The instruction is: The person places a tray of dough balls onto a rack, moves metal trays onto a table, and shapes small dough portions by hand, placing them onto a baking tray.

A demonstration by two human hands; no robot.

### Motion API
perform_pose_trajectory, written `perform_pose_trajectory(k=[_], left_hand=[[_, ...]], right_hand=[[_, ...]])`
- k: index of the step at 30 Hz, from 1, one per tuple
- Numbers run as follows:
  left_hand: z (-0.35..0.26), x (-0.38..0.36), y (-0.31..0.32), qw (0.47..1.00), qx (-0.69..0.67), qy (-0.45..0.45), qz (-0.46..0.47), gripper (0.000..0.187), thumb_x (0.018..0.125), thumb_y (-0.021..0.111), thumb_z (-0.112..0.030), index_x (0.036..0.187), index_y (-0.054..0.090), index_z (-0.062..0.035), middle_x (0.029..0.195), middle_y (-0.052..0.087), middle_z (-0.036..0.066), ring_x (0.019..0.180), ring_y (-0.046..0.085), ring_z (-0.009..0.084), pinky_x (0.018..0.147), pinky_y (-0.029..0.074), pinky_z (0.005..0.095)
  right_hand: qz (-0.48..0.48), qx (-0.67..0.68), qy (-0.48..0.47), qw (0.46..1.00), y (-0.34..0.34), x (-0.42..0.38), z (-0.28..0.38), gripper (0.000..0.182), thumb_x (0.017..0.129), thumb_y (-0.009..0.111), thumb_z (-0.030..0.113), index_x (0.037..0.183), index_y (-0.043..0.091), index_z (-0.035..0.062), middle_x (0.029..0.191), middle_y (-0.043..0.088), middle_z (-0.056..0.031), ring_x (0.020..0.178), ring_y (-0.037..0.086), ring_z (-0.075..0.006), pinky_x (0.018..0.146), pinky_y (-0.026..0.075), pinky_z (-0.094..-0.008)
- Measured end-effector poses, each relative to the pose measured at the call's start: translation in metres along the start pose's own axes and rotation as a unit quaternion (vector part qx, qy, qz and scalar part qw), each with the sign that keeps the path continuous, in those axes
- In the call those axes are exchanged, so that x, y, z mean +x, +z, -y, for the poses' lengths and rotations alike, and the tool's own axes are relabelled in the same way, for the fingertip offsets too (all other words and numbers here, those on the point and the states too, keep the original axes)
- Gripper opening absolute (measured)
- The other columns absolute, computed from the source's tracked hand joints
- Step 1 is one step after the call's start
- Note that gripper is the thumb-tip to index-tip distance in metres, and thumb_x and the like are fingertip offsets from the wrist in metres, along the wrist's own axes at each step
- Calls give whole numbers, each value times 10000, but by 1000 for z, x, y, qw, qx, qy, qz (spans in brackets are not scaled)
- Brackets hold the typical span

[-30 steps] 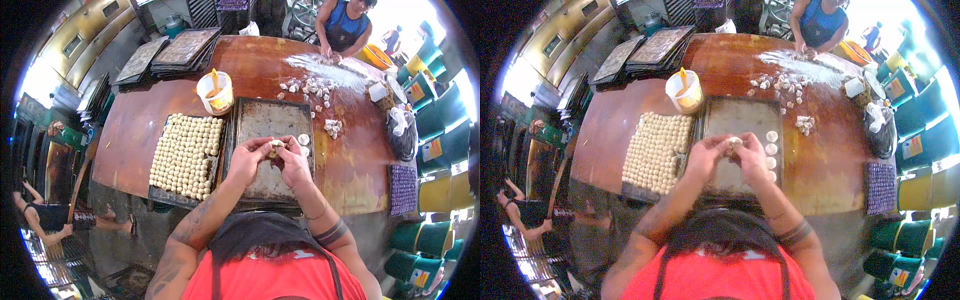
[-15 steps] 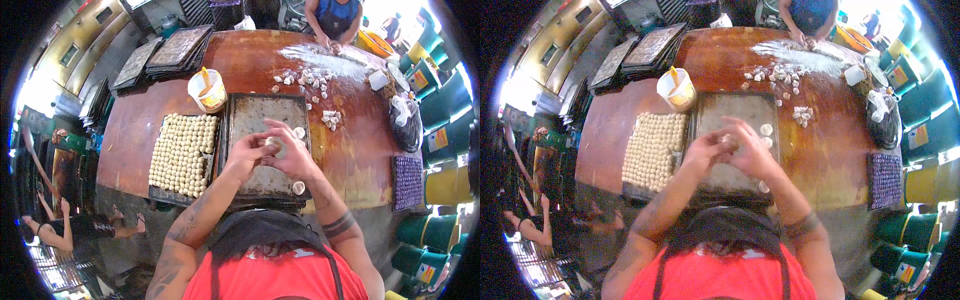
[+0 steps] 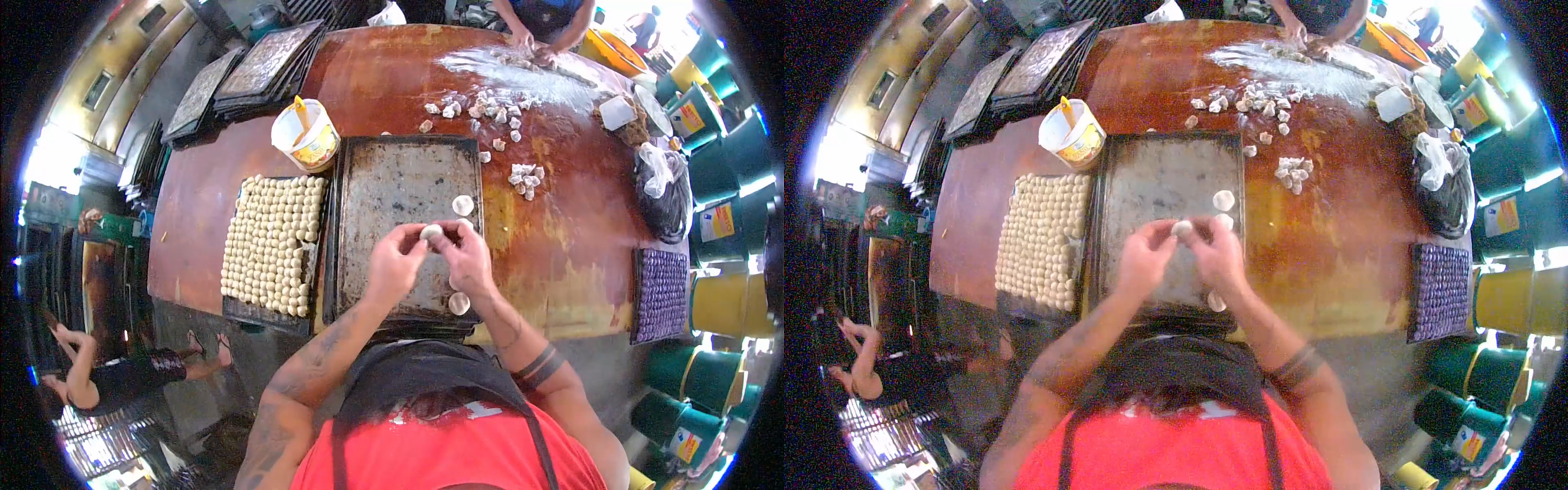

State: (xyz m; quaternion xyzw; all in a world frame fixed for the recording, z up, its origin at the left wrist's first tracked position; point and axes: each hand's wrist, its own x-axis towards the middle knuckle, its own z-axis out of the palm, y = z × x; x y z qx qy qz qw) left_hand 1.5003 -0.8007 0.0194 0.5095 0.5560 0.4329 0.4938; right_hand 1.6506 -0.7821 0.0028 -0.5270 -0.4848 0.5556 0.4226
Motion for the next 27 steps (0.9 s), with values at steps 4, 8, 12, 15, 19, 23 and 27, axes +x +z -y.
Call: perform_pose_trajectory(k=[4, 8, 12, 15, 19, 23, 27], left_hand=[[11, -3, 12, 989, 135, 63, -15, 612, 825, 681, -121, 1367, 426, 5, 1378, 474, 196, 1253, 477, 278, 1041, 382, 354], [22, -20, -17, 990, 132, 23, -42, 609, 809, 706, -148, 1347, 453, -17, 1333, 481, 197, 1244, 457, 288, 1062, 353, 371], [11, -65, -59, 984, 28, -174, -18, 293, 885, 638, -101, 1151, 554, -12, 1092, 629, 97, 1033, 597, 200, 934, 462, 328], [34, -90, -83, 972, -69, -221, -34, 202, 913, 614, -113, 1075, 562, -3, 959, 631, 54, 891, 619, 156, 833, 498, 301], [47, -117, -109, 972, 11, -221, -77, 154, 920, 587, -90, 1042, 572, 3, 900, 631, 52, 826, 608, 139, 777, 492, 284], [66, -119, -151, 953, 143, -194, -181, 151, 892, 608, -132, 955, 604, 5, 802, 637, 62, 763, 611, 146, 708, 485, 290], [99, -93, -186, 879, 380, -114, -266, 168, 822, 662, -154, 873, 624, 2, 788, 653, 136, 751, 644, 269, 698, 505, 367]], right_hand=[[-51, -139, -74, 986, -47, 84, -24, 241, 813, 668, 156, 1010, 657, 17, 928, 706, -139, 825, 672, -201, 738, 521, -336], [-37, -499, -103, 860, -65, 128, -6, 380, 806, 616, 183, 1169, 590, 72, 1139, 631, -162, 1108, 542, -387, 938, 435, -471], [-36, -526, -217, 821, -55, 110, -28, 511, 814, 617, 249, 1284, 528, 69, 1409, 443, -163, 1302, 378, -401, 1052, 344, -474], [-9, -512, -257, 820, -55, 109, -53, 441, 850, 624, 295, 1222, 583, 62, 1343, 508, -151, 1260, 449, -350, 1041, 377, -421], [-124, -484, -107, 860, -92, 135, -6, 256, 850, 630, 236, 1042, 666, 70, 1008, 658, -141, 960, 615, -325, 833, 489, -414], [-93, -677, -112, 722, -165, 149, -63, 364, 809, 603, 186, 1169, 601, 131, 1236, 563, -147, 1225, 455, -375, 1018, 403, -464], [-150, -586, -142, 784, -165, 123, -57, 273, 778, 670, 181, 1042, 662, 110, 1182, 580, -109, 1068, 547, -287, 909, 466, -387]])
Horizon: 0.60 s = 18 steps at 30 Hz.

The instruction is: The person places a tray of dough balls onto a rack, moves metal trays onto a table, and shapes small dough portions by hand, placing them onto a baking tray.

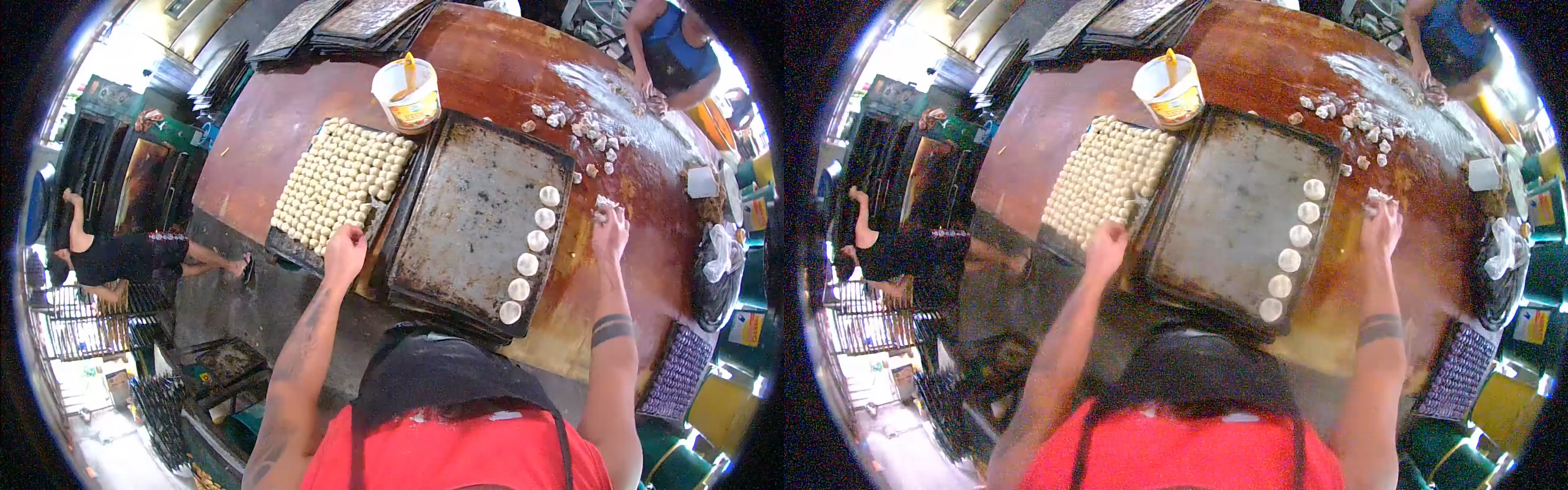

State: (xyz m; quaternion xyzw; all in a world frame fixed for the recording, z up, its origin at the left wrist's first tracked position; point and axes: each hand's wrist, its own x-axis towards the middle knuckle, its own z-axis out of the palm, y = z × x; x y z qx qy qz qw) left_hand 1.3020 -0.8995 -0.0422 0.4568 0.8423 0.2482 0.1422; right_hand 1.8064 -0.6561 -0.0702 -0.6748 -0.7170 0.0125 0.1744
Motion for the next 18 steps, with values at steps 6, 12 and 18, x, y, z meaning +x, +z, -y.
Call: perform_pose_trajectory(k=[6, 12, 18], left_hand=[[15, 31, -3, 969, 202, 120, -81, 223, 738, 710, -166, 877, 648, -4, 816, 668, 165, 772, 647, 330, 713, 510, 395], [-59, 23, 5, 855, -484, -124, 142, 203, 776, 678, -45, 966, 662, 27, 856, 689, 93, 740, 654, 176, 673, 524, 287], [-131, 2, -19, 722, -605, -102, 320, 338, 867, 635, -7, 1189, 538, 17, 1041, 656, 103, 916, 648, 165, 832, 543, 301]], right_hand=[[-119, 242, 196, 943, -33, -50, 49, 239, 790, 724, 104, 1015, 672, 43, 947, 640, -113, 857, 587, -220, 766, 483, -317], [128, 442, 49, 886, -66, -110, 210, 264, 843, 684, 154, 1078, 663, 33, 995, 698, -81, 880, 647, -155, 790, 513, -303], [70, 415, -166, 892, -104, -112, 303, 199, 798, 678, 55, 995, 680, 24, 928, 658, -131, 872, 644, -272, 784, 525, -344]])
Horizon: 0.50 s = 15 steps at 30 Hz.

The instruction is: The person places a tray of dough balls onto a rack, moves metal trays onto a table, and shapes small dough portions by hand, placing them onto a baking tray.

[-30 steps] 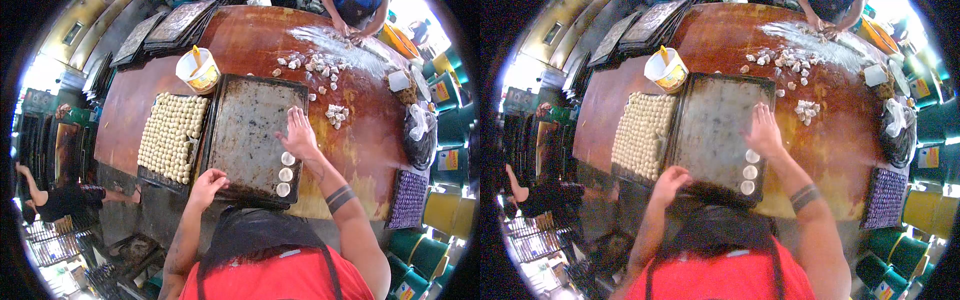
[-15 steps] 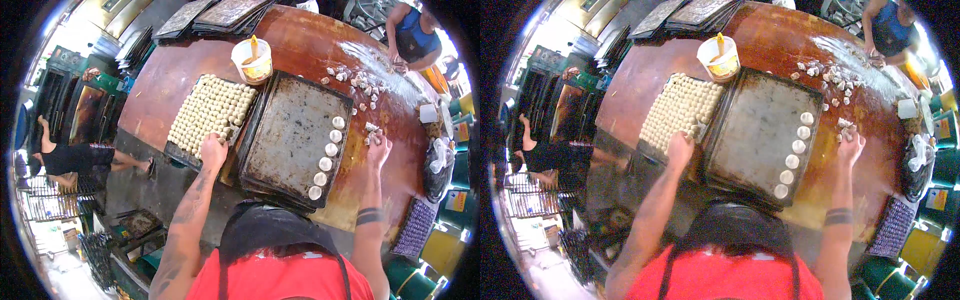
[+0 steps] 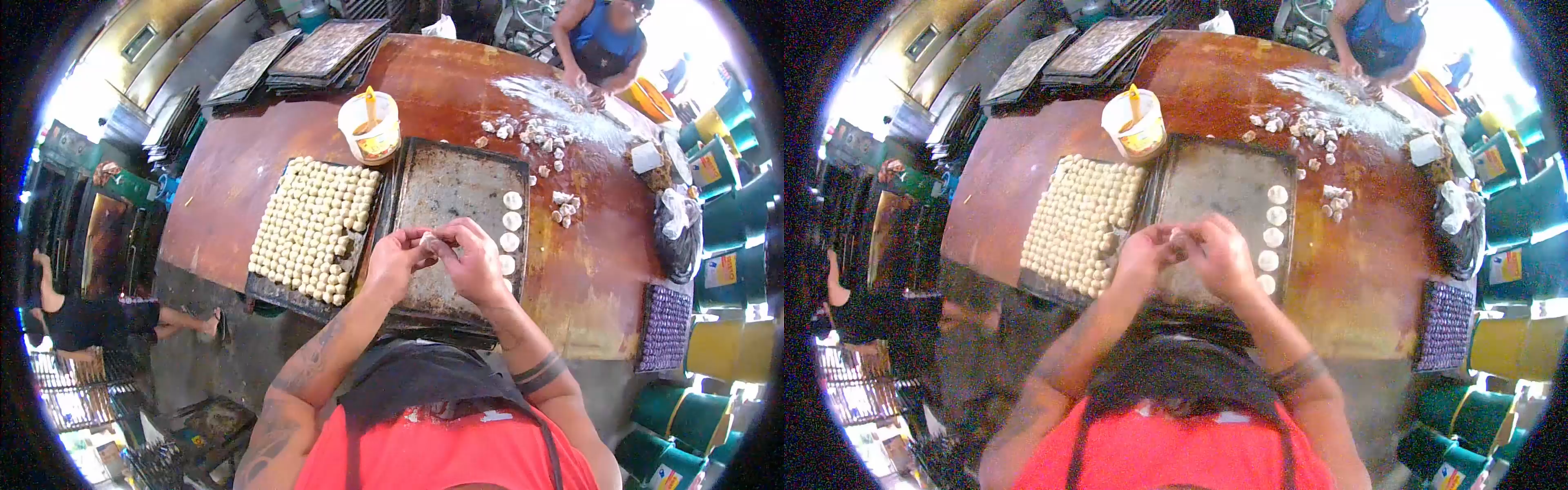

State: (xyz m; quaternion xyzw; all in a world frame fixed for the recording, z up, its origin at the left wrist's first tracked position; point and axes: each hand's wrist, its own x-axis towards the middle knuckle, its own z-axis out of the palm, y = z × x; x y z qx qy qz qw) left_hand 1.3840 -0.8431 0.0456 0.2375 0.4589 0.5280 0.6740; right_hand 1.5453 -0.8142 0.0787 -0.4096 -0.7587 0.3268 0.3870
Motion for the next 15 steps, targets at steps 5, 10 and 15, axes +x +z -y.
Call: perform_pose_trajectory(k=[5, 10, 15], left_hand=[[0, -6, -2, 997, -73, 10, 10, 303, 912, 586, -26, 1207, 526, 14, 1115, 618, 88, 1023, 594, 150, 904, 511, 294], [-22, -9, 3, 990, 24, 109, 80, 238, 902, 620, -40, 1128, 579, 23, 1027, 655, 88, 958, 617, 161, 869, 515, 305], [-38, -11, 27, 989, -88, 29, 114, 306, 891, 644, -68, 1183, 592, 9, 1040, 664, 97, 878, 642, 164, 822, 514, 300]], right_hand=[[13, -52, -51, 997, 14, -6, 8, 310, 750, 659, -3, 1058, 670, 33, 1045, 617, -152, 971, 608, -321, 833, 515, -380], [77, 119, 61, 988, -5, 1, -10, 377, 787, 755, 115, 1133, 627, 42, 997, 614, -97, 898, 609, -192, 782, 512, -297], [-28, 390, 194, 900, -4, 4, -4, 197, 865, 678, 89, 1022, 581, 21, 933, 638, -53, 824, 604, -130, 729, 504, -267]])
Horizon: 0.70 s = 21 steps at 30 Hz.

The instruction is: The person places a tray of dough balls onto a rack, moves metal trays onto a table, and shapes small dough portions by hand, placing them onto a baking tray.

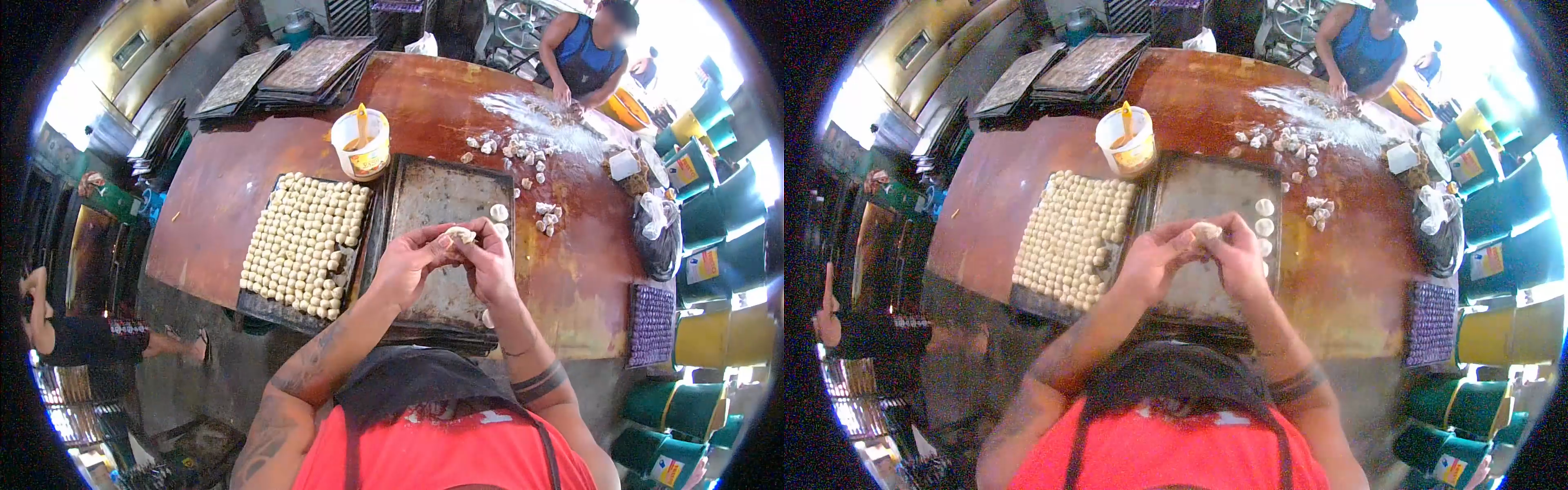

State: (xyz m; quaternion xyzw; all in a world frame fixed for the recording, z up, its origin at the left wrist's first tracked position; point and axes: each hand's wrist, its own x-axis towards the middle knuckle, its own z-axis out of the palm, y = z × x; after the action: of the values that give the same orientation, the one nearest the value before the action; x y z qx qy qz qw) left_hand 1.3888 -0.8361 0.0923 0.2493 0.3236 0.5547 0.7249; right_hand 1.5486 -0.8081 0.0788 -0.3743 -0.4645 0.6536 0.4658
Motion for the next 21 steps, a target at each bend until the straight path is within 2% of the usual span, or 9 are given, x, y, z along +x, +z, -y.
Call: perform_pose_trajectory(k=[4, 5, 6, 8, 11, 12, 15, 17, 21], left_hand=[[-3, 14, 2, 971, 219, 70, -61, 329, 892, 631, -66, 1211, 597, 8, 1044, 651, 88, 925, 632, 167, 820, 506, 276], [0, 11, 1, 848, 488, 177, -109, 325, 898, 601, -43, 1216, 571, 15, 1044, 628, 77, 978, 608, 150, 817, 500, 262], [5, 7, 5, 877, 431, 190, -93, 320, 904, 593, -47, 1217, 560, 15, 1041, 622, 74, 986, 604, 149, 819, 499, 263], [16, 4, 17, 924, 311, 212, -59, 311, 918, 577, -56, 1218, 537, 14, 1036, 610, 66, 1000, 597, 146, 822, 496, 264], [13, 30, 10, 996, 47, 21, -67, 322, 901, 611, -38, 1201, 509, 17, 1079, 604, 85, 934, 627, 164, 821, 520, 284], [9, 37, 5, 995, -54, -55, -67, 326, 895, 621, -32, 1198, 510, 19, 1087, 602, 90, 925, 632, 167, 819, 526, 288], [4, 40, 2, 996, 13, -46, -73, 357, 871, 655, -45, 1196, 517, 7, 1057, 628, 102, 914, 641, 176, 800, 544, 306], [10, 42, 5, 995, 79, -52, -28, 355, 840, 698, -80, 1160, 566, -1, 1045, 635, 85, 938, 639, 194, 826, 528, 330], [34, 54, 27, 994, -38, -99, 41, 314, 836, 717, -152, 1101, 610, -21, 1080, 617, 54, 942, 624, 188, 858, 482, 364]], right_hand=[[-87, 14, 4, 996, 23, -3, 12, 230, 873, 652, 93, 1071, 570, 11, 948, 630, -65, 842, 598, -138, 740, 500, -270], [-85, 15, -2, 996, 18, -1, 14, 225, 870, 650, 88, 1068, 581, 8, 954, 625, -62, 857, 596, -139, 753, 499, -278], [-83, 15, -9, 996, 13, 1, 16, 221, 866, 649, 82, 1066, 593, 4, 960, 621, -58, 872, 594, -140, 765, 499, -286], [-133, -241, -111, 955, 5, 5, 21, 186, 858, 650, 79, 1037, 656, 30, 963, 617, -67, 876, 596, -175, 800, 497, -306], [-117, -451, -235, 853, 7, 3, 35, 222, 831, 672, 70, 1052, 690, 61, 1027, 629, -125, 921, 616, -259, 835, 511, -326], [-95, -454, -229, 856, 4, 2, 34, 239, 819, 679, 56, 1058, 689, 62, 1095, 608, -139, 976, 607, -270, 851, 507, -336], [-33, -450, -197, 871, -14, 3, 32, 286, 764, 720, 36, 1045, 674, 64, 1297, 540, -164, 1173, 557, -302, 925, 479, -375], [1, -395, -242, 886, -16, 12, 39, 305, 730, 748, 55, 1020, 654, 63, 1221, 592, -146, 1124, 582, -305, 929, 476, -381], [128, -366, -244, 889, -48, 31, 35, 315, 674, 750, 37, 957, 613, 48, 1111, 649, -118, 1038, 615, -282, 900, 482, -396]])
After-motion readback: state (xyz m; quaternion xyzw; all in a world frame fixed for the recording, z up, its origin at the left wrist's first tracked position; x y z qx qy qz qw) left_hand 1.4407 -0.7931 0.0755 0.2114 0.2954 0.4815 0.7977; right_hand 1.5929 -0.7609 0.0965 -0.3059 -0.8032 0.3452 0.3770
